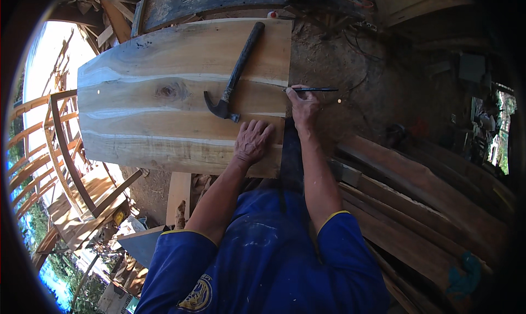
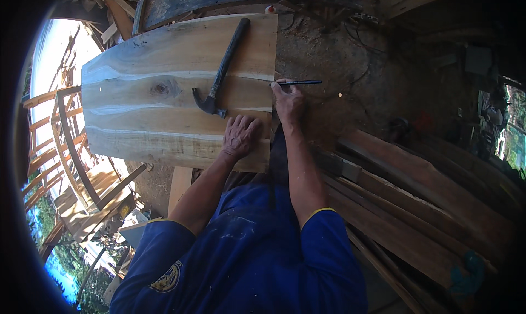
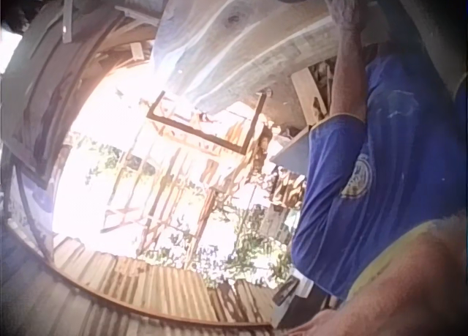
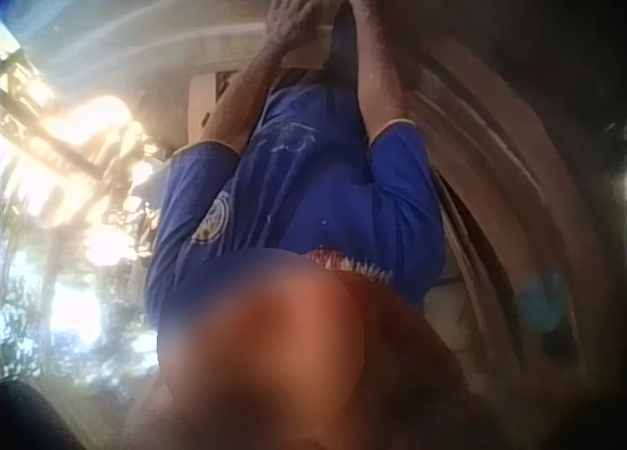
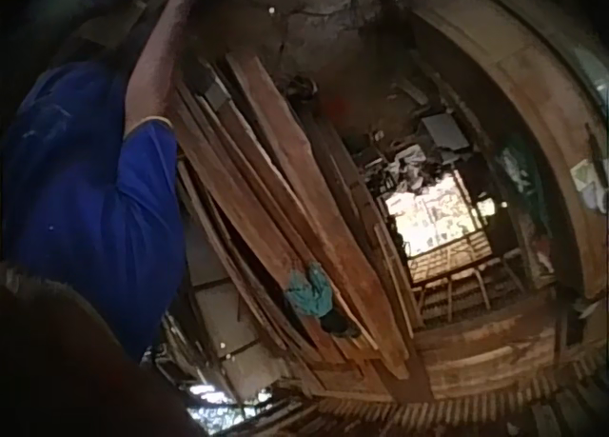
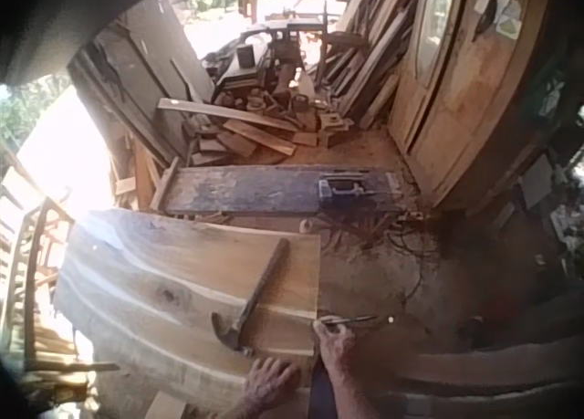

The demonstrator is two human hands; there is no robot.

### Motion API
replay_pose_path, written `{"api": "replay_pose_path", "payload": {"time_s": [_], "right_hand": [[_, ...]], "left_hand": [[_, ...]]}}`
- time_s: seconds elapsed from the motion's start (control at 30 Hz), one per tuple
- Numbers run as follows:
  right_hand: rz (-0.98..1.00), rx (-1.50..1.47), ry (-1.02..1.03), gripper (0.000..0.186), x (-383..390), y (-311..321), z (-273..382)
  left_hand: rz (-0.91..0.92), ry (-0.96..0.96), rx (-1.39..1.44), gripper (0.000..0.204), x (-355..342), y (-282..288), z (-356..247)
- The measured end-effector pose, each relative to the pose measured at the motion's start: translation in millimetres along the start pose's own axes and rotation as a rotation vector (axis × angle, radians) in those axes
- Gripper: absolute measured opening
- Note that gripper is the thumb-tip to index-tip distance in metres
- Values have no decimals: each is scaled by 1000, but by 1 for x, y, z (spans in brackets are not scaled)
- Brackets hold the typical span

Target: The person builds a wooden furniture piece by using a nail gun and a hammer to attach wooden slats to a larger curved board, and then marks the board with a pencil.

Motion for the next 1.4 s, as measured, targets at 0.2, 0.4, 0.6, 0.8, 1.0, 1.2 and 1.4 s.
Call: {"api": "replay_pose_path", "payload": {"time_s": [0.2,0.4,0.6,0.8,1.0,1.2,1.4], "right_hand": [[36,-3,1,14,17,8,-11],[7,114,73,12,47,30,-19],[25,212,136,12,72,45,-17],[68,191,35,10,98,55,-17],[89,286,30,9,122,67,-11],[90,273,-11,11,145,78,-23],[72,278,32,11,164,90,-26]], "left_hand": [[-15,-2,5,43,1,1,0],[-48,-1,10,41,1,1,0],[-41,1,-8,39,1,2,0],[-79,-17,-9,36,1,1,0],[-123,-42,-27,34,1,1,0],[-143,-55,-30,32,1,5,-2],[-195,-72,-13,31,0,5,-3]]}}
Point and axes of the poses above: each hand's wrist, its own x-axis away from the middle knuckle, its own y-axis out of the back of the hand, z = x × y, the point moved 7 cm from there along -x, towards the middle knuckle, and after that the axes turned 11 degrees about -z, right-handed, at the moved point
